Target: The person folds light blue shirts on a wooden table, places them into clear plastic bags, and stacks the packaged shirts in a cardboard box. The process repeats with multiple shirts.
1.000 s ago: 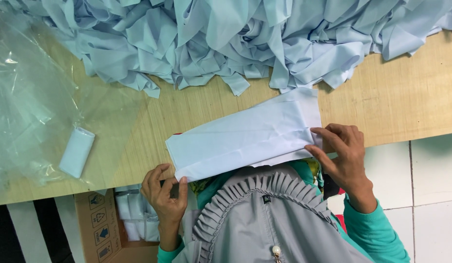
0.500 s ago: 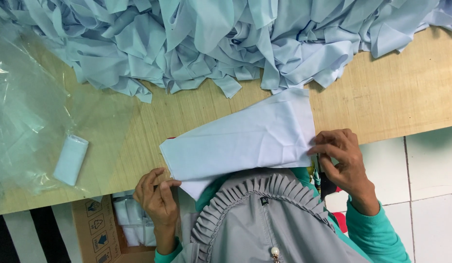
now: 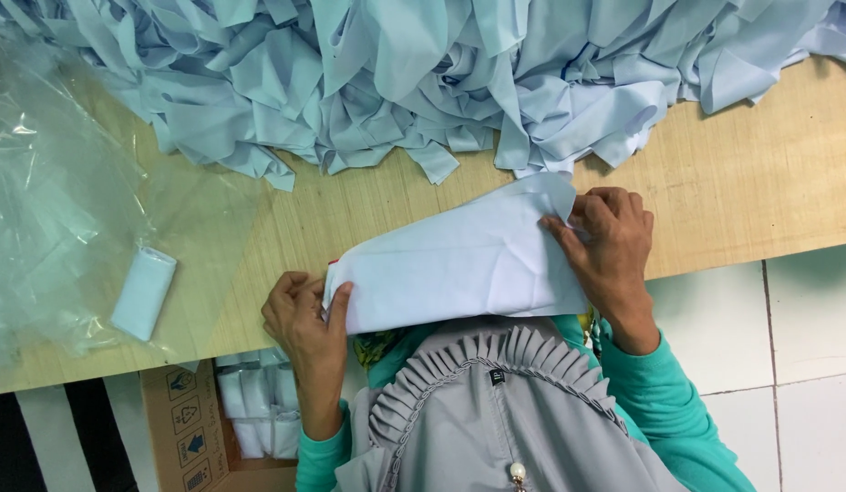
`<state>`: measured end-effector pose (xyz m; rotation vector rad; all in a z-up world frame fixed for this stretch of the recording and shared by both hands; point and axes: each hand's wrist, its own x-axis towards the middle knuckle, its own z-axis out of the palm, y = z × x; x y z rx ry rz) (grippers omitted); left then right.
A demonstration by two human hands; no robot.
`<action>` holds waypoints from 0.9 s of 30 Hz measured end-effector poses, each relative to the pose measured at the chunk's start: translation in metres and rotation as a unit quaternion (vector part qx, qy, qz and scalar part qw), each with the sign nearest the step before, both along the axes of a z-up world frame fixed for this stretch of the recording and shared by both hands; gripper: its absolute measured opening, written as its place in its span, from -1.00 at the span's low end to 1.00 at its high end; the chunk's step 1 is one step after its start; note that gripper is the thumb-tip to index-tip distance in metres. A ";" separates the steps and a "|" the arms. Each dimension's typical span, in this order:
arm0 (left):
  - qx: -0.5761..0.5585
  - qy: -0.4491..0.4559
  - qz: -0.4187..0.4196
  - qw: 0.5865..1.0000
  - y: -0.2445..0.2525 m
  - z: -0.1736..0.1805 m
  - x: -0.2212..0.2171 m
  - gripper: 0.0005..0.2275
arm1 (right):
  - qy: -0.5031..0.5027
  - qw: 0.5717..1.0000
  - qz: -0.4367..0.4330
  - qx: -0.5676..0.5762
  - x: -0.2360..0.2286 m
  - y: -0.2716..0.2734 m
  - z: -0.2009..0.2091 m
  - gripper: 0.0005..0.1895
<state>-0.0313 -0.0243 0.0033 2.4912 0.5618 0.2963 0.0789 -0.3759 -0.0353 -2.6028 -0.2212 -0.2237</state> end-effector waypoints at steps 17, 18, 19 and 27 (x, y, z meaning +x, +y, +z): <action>-0.134 -0.013 -0.015 0.991 0.027 -0.004 0.054 -0.90 | 0.095 0.956 0.006 0.278 0.048 0.022 0.023 -0.83; -0.184 0.008 -0.025 0.983 0.026 0.006 0.055 -0.87 | 0.087 0.971 0.016 0.224 0.048 0.025 0.027 -0.83; -0.184 0.009 -0.024 0.983 0.027 0.009 0.058 -0.87 | 0.089 0.970 0.016 0.224 0.050 0.023 0.027 -0.83; -0.257 0.078 0.042 0.962 0.044 0.005 0.064 -0.81 | 0.022 0.969 0.012 0.246 0.056 0.028 0.021 -0.67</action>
